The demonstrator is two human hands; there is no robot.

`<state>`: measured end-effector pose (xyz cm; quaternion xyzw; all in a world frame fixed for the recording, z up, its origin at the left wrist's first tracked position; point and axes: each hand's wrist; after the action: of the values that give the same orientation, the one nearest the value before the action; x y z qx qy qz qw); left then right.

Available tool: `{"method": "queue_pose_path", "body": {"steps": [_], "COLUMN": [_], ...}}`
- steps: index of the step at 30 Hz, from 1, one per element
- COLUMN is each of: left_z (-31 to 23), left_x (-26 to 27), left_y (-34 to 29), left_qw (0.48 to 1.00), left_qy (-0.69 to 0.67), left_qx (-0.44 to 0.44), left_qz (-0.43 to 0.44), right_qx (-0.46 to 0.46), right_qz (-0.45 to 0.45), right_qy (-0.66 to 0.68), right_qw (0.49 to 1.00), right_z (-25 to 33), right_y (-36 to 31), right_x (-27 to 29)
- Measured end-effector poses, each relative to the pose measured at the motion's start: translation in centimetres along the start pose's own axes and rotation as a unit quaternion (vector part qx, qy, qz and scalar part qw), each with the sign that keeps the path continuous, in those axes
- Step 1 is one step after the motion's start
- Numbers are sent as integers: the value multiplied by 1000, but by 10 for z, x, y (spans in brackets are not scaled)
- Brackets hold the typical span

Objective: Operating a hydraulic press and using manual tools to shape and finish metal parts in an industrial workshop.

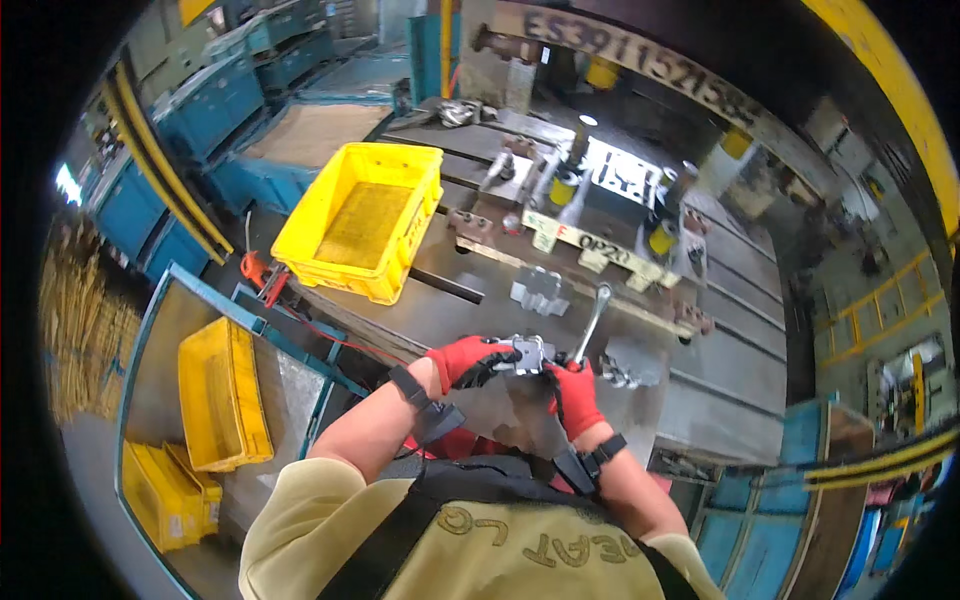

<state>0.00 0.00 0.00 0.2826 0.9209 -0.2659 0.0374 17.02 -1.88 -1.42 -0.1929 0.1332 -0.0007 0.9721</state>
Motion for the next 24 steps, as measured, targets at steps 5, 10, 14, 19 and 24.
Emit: {"method": "queue_pose_path", "body": {"steps": [5, 10, 14, 19, 24], "left_z": [9, -47, -97, -64, -50], "left_x": [5, 87, 130, 265, 291], "left_y": [13, -8, -22, 16, 15], "left_qw": [897, 939, 885, 827, 838], "left_qy": [320, 45, -158, -64, 225], "left_qx": [-293, -285, -336, -180, -32], "left_qz": [-89, -190, -283, -528, -497], "right_qx": [127, 193, 122, 172, 91], "right_qz": [75, 137, 134, 174, 163], "right_qy": [-68, -111, -173, -282, -327], "right_qw": [987, 965, 968, 928, 926], "right_z": [31, 51, 37, -5, -17], "right_y": [-5, -14, -10, -7, -18], "right_x": [29, 9, 31, 77, 95]}}
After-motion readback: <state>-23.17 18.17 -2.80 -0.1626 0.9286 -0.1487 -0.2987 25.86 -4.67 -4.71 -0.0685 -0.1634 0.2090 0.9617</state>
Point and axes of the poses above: each hand's wrist, its own y-axis towards the middle knuckle, its own x-axis out of the back of the hand, z = x × y, and after that the axes turned 8 degrees about z, right-handed
